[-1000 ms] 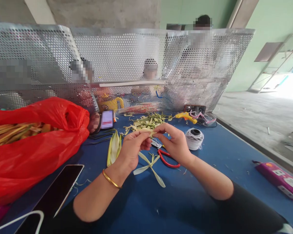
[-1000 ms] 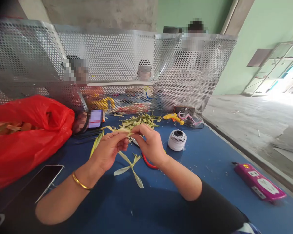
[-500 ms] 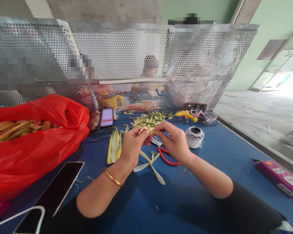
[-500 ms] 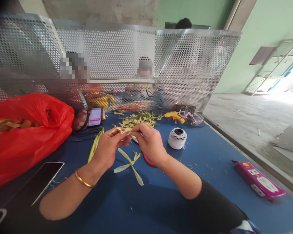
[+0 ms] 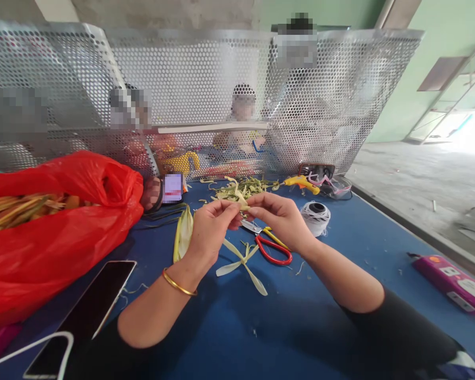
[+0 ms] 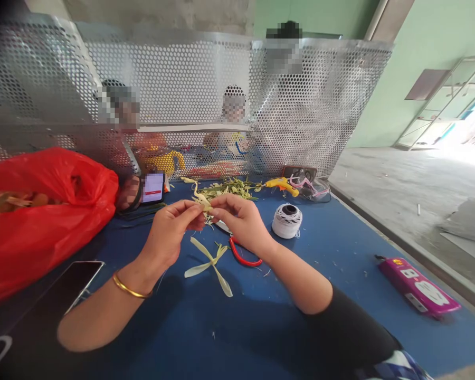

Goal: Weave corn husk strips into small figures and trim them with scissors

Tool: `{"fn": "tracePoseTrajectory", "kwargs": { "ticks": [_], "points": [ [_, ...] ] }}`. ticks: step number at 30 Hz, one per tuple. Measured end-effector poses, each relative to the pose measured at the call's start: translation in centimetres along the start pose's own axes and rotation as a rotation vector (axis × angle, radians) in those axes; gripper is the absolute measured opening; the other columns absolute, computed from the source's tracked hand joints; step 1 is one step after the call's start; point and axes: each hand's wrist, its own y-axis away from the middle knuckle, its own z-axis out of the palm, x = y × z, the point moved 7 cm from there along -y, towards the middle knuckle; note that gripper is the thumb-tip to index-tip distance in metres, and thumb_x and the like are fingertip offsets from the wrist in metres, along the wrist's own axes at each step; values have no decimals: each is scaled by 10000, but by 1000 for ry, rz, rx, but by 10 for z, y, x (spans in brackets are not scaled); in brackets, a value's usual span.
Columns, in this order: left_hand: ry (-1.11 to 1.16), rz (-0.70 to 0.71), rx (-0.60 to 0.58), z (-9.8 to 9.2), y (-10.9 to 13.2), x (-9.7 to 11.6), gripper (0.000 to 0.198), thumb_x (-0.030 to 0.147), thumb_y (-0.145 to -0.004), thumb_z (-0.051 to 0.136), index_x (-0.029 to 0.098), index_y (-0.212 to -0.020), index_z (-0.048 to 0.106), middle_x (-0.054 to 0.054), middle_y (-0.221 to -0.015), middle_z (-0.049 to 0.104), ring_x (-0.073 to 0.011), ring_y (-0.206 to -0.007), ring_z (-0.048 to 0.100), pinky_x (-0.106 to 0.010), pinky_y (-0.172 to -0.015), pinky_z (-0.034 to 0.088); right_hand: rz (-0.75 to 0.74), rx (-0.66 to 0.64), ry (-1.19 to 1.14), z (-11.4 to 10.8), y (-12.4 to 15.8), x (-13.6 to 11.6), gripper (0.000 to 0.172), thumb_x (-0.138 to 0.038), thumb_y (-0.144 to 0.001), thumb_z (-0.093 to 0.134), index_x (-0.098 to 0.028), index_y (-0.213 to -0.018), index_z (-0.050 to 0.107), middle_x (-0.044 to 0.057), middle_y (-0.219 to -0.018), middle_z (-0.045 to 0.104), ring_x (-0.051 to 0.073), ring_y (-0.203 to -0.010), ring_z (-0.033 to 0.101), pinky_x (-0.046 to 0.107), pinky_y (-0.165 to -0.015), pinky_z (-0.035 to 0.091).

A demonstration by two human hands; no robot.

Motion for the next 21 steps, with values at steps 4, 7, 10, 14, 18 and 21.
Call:
{"fn": "tracePoseTrajectory", "kwargs": {
  "ticks": [4, 7, 10, 14, 18, 21],
  "points": [
    [-8, -21, -17, 0, -2, 0, 131, 275, -635, 711, 156, -610, 662, 17, -519, 616, -84, -465, 535, -204, -495, 444, 94, 11, -127, -2, -2, 5, 133, -286, -740, 685, -179, -815, 658, -15, -713, 685, 122, -658, 653, 295, -693, 531],
    [-22, -45, -29, 0, -3, -2, 124, 267, -625, 710, 157, -601, 659, 15, -517, 619, -88, -462, 538, -208, -492, 442, 142, 2, -182, -1, -2, 9, 147, -292, -721, 703, -175, -794, 651, -18, -681, 680, 120, -633, 651, 296, -685, 532],
    [-28, -53, -20, 0, -3, -2, 116, 263, -619, 710, 157, -612, 664, 13, -528, 627, -90, -469, 543, -209, -495, 441, 180, -18, -199, 1, -1, 12, 162, -290, -703, 718, -171, -786, 644, -12, -691, 686, 120, -629, 651, 296, -681, 531],
    [-60, -35, -12, -1, -3, -2, 99, 249, -627, 703, 160, -610, 663, 14, -523, 623, -92, -473, 541, -212, -498, 439, 189, -41, -162, 2, -1, 12, 169, -285, -686, 727, -166, -766, 638, -16, -693, 669, 117, -632, 642, 287, -670, 520],
    [-172, 48, -34, 0, -2, 4, 100, 245, -643, 715, 161, -605, 675, 12, -516, 617, -93, -492, 547, -207, -508, 436, 155, -50, -74, 4, -1, 10, 155, -285, -690, 715, -159, -699, 624, -24, -619, 635, 108, -596, 602, 267, -623, 488],
    [-125, 22, -46, 1, -2, 0, 135, 285, -632, 754, 165, -651, 696, 2, -568, 651, -104, -533, 578, -210, -520, 447, 151, -13, -78, 5, 0, 13, 163, -301, -713, 687, -165, -676, 605, -23, -591, 628, 107, -582, 584, 265, -614, 472]
  ]
}}
